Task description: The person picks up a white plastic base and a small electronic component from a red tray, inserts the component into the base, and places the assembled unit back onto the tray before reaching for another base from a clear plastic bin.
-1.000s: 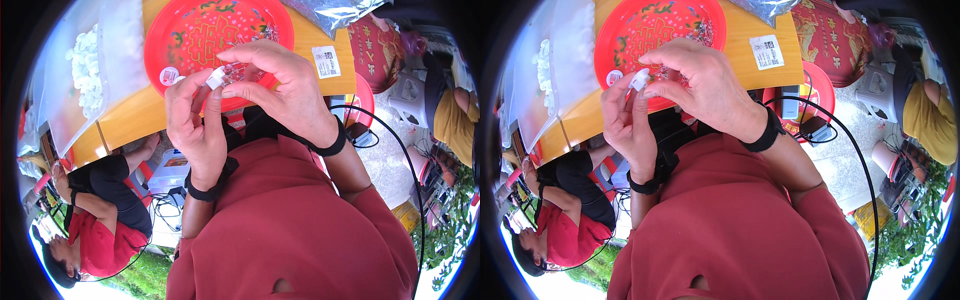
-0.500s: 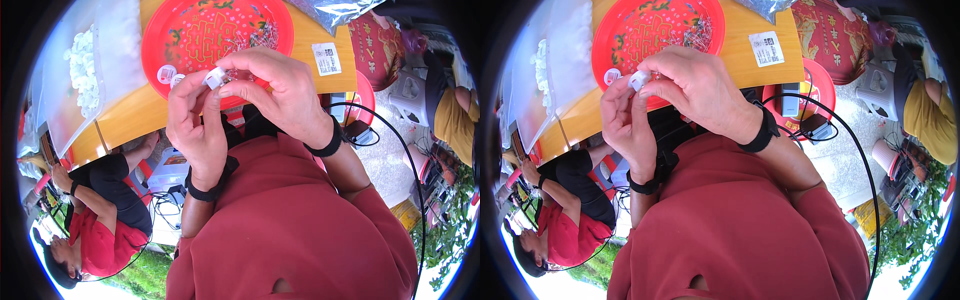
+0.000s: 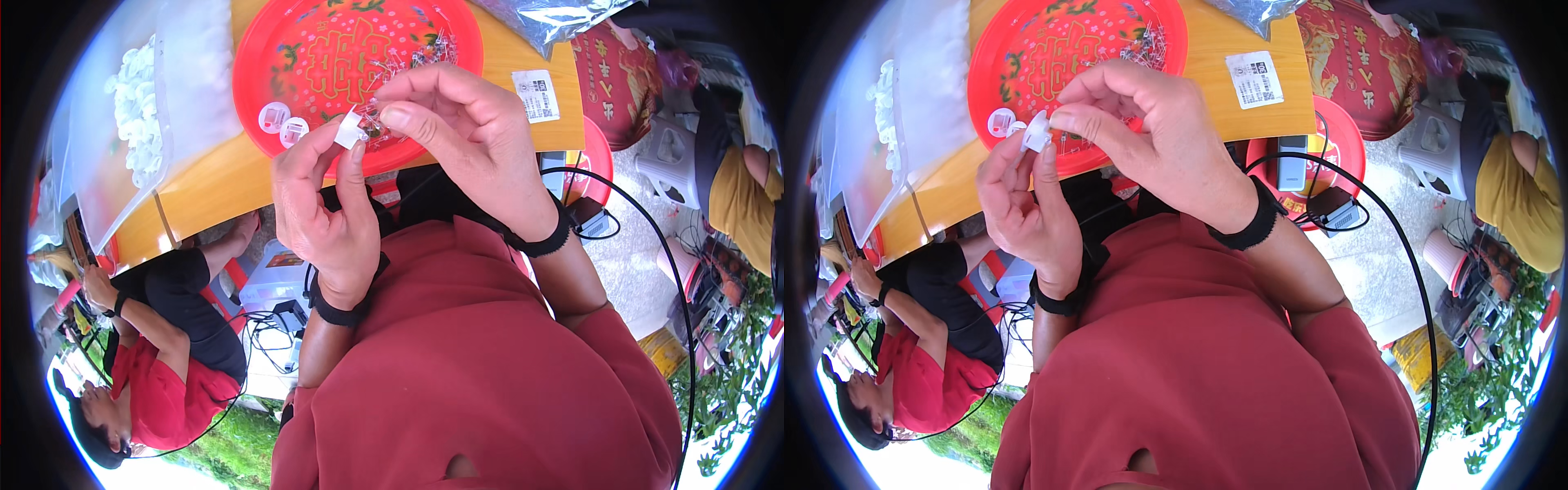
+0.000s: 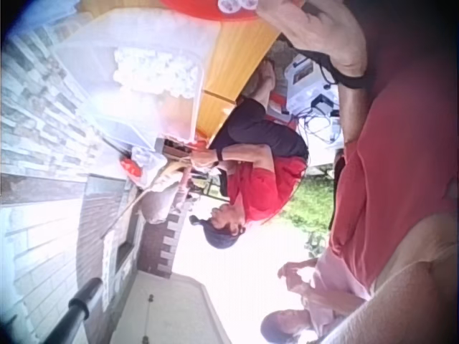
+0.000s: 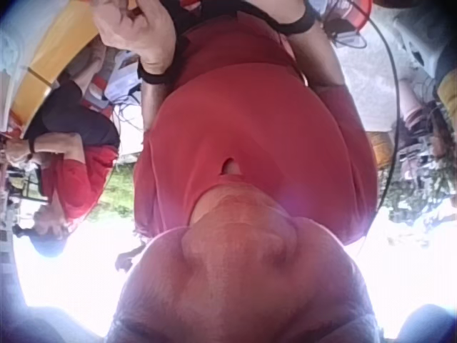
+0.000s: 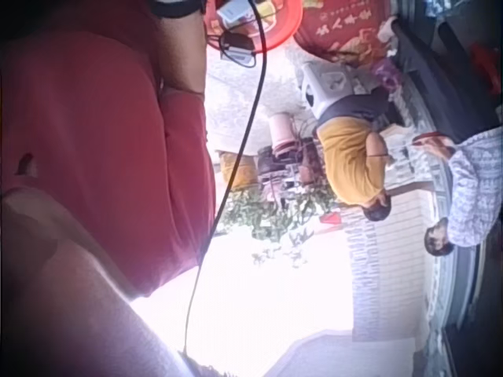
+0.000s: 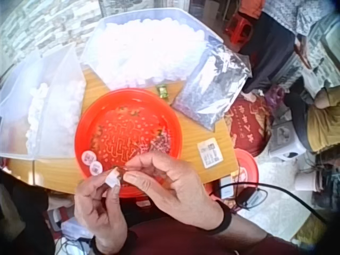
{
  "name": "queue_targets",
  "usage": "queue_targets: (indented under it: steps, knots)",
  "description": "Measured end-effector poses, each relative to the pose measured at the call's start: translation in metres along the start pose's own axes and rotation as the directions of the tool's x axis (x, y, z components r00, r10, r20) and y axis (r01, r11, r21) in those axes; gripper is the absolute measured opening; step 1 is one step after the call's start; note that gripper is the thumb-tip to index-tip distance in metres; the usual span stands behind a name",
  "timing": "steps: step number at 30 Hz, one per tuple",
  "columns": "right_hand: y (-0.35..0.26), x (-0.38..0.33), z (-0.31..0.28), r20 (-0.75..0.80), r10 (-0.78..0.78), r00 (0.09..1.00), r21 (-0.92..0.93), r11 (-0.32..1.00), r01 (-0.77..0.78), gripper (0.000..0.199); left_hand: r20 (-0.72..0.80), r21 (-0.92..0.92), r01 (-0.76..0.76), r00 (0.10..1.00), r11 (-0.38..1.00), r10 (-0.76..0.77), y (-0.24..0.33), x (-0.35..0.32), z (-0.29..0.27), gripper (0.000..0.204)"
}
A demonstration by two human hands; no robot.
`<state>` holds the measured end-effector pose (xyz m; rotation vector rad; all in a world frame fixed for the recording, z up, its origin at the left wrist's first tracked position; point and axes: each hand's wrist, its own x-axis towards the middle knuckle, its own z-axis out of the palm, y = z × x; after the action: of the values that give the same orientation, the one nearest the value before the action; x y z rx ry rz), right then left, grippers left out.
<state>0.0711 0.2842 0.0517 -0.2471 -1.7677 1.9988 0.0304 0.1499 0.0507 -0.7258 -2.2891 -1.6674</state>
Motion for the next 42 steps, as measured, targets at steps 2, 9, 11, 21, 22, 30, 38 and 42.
queue_targets:
  steps: [2,9,11,21,22,30,38,42]
  knots:
    - [-0.007,0.001,-0.004,0.045,0.133,0.990,-0.006,0.991,-0.133,0.019,0.007,0.078,-0.087,0.996,0.993,0.086,-0.004,0.002,-0.002,0.024]
    - [-0.014,-0.001,-0.002,0.152,0.388,0.909,-0.030,0.921,-0.388,0.025,0.127,0.295,-0.389,0.921,0.873,0.368,-0.001,0.011,-0.007,0.025]
    - [-0.017,-0.001,-0.003,0.154,0.399,0.904,-0.032,0.916,-0.399,0.024,0.144,0.310,-0.413,0.911,0.856,0.387,-0.002,0.010,-0.007,0.026]
    - [-0.015,0.000,-0.003,0.165,0.414,0.895,0.023,0.906,-0.423,0.021,0.123,0.350,-0.292,0.956,0.890,0.265,0.003,0.007,-0.004,0.027]
    - [-0.013,0.000,-0.003,0.164,0.415,0.895,0.023,0.905,-0.424,0.021,0.124,0.349,-0.292,0.956,0.890,0.265,0.003,0.007,-0.004,0.027]
    - [-0.014,-0.003,-0.005,0.131,0.361,0.923,-0.213,0.920,-0.329,0.018,0.097,0.321,-0.170,0.985,0.932,0.146,0.002,0.002,-0.005,0.028]
    - [-0.007,-0.005,-0.010,0.179,0.374,0.910,0.019,0.923,-0.384,0.018,0.092,0.274,-0.122,0.991,0.954,0.100,0.002,-0.001,0.000,0.028]
    - [-0.021,0.008,-0.019,0.219,0.435,0.873,-0.117,0.900,-0.419,0.020,0.069,0.056,0.092,0.993,0.994,-0.096,0.000,0.003,0.003,0.029]
